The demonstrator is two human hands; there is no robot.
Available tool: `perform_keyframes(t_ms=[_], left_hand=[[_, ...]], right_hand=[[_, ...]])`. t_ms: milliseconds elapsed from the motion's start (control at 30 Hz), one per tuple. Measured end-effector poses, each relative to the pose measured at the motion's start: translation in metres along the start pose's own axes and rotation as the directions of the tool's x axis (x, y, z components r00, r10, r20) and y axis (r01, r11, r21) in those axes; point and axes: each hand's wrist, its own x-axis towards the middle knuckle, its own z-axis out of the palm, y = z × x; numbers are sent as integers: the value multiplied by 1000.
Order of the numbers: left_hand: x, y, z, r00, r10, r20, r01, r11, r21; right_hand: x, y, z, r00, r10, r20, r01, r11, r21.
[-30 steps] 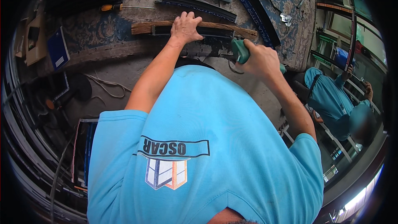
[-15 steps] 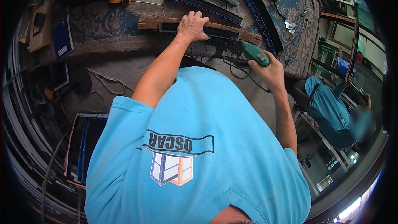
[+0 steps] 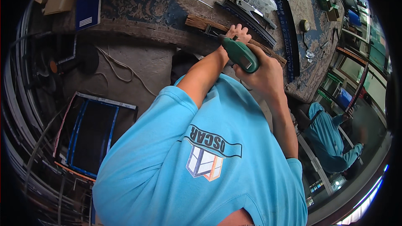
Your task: Assemble aluminum and plastic window frames using a drill, screwdriver, and corner brackets.
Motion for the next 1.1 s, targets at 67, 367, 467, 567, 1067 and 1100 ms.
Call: perform_keyframes(t_ms=[67,367,467,567,1067,1100], left_hand=[[1,-1,6,1000,-10,-26,9,999,-34],[3,-4,20,998,9,-64,-7,999,34],[5,-2,29,991,-23,-131,25,1000,16],[4,-2,25,993,7,-116,-2,999,38],[7,-2,-12,969,-27,246,52,994,-96],[4,-1,-20,969,-29,244,55,994,-98]], right_hand=[[8,-8,6,1000,-15,22,16,999,-41],[24,-14,19,999,35,22,-33,996,-83],[25,-11,24,998,-43,-39,39,995,-94],[25,-9,25,998,-29,-48,24,993,-111],[53,-40,14,991,30,131,13,949,-315],[55,-42,15,993,-3,119,44,938,-343]])
